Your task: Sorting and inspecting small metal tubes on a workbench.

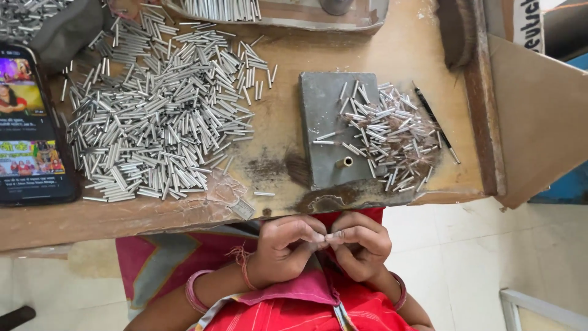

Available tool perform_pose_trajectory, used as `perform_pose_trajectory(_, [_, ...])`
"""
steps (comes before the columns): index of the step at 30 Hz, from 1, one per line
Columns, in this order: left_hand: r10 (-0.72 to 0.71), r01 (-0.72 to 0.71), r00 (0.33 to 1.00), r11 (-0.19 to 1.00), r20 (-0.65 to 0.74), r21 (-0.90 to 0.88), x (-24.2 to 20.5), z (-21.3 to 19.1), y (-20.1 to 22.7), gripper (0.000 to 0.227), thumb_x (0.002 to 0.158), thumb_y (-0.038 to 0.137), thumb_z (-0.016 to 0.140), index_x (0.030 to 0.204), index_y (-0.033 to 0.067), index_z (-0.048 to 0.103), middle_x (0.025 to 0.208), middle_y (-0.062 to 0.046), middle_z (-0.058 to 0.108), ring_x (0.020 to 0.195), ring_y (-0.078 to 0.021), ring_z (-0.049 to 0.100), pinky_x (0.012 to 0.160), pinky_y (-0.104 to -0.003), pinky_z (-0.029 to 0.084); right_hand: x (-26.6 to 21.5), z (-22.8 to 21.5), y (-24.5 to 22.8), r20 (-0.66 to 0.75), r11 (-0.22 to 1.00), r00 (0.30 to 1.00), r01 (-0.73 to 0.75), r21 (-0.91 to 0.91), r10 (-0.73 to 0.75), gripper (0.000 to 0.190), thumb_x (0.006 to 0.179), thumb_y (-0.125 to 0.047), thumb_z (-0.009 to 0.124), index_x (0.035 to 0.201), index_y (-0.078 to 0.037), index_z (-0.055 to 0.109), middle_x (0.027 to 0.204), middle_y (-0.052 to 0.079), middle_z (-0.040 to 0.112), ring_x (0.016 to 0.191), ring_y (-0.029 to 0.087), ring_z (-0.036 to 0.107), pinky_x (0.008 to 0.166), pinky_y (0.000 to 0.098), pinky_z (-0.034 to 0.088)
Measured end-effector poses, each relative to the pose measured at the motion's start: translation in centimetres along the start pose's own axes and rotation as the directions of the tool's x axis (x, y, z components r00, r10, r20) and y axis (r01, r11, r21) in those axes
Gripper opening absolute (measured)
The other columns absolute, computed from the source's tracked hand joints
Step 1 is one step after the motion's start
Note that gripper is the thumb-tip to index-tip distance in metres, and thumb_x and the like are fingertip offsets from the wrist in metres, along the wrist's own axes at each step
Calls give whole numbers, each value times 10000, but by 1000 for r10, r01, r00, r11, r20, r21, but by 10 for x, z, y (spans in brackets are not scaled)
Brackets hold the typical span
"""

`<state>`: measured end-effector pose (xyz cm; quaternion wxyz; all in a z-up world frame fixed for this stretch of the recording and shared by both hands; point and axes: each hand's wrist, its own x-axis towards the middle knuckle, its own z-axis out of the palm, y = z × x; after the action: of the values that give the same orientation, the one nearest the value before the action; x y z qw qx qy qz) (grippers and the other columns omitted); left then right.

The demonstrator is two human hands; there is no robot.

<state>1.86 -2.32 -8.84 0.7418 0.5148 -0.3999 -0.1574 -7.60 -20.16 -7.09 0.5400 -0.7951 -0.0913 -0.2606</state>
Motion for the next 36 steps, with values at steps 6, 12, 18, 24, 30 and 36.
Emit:
perform_pose_trajectory(6, [-2, 3, 999, 1000, -39, 30, 7, 3, 15, 164, 883, -115, 728, 954, 10, 650, 967, -114, 733, 826, -187, 745, 736, -294, 617, -2, 1, -9, -47, 994, 995, -83, 71, 86, 175, 814, 143, 660, 949, 33, 685, 922, 139, 677, 766, 184, 674, 670, 258, 542])
perform_pose_trajectory(12, [189, -176, 982, 935, -12, 309, 19, 2, 51, 148, 891, -43, 742, 990, 42, 672, 952, -91, 683, 815, -217, 696, 720, -319, 567, -23, 3, 3, -69, 706, 956, -160, 689, 284, 189, 909, 148, 572, 1043, 85, 689, 990, 165, 607, 766, 202, 654, 678, 325, 603])
perform_pose_trajectory(18, [339, -355, 933, 810, 122, 466, 17, 6, 66, 177, 883, -40, 698, 1035, 46, 670, 989, -102, 610, 861, -267, 637, 768, -364, 544, -26, 4, -10, 79, 394, 932, -226, 891, 355, 103, 975, 53, 626, 1063, 81, 671, 971, 147, 576, 816, 190, 620, 660, 322, 579])
perform_pose_trajectory(24, [166, -168, 986, 962, 27, 213, 3, 18, 66, 185, 901, -96, 693, 1030, 36, 676, 1023, -99, 637, 876, -211, 683, 759, -302, 572, -34, 7, -18, 165, 241, 901, -277, 930, 400, 101, 954, 45, 624, 1048, 69, 652, 1011, 148, 574, 792, 172, 612, 631, 312, 585])
perform_pose_trajectory(30, [96, -96, 995, 985, 2, 142, 1, 22, 82, 231, 879, -94, 708, 1073, 26, 679, 1020, -93, 657, 899, -198, 705, 775, -284, 586, -36, 10, -24, 250, 153, 893, -326, 933, 375, 86, 945, 36, 623, 1028, 59, 633, 990, 149, 580, 794, 175, 609, 618, 304, 579])
perform_pose_trajectory(36, [151, -151, 988, 969, 14, 196, 0, 20, 78, 265, 892, -98, 701, 1123, 30, 685, 1015, -99, 657, 891, -198, 696, 772, -295, 581, -33, 12, -21, 252, 149, 865, -345, 927, 434, 99, 928, 30, 620, 1024, 48, 610, 966, 140, 580, 777, 167, 609, 608, 298, 576])
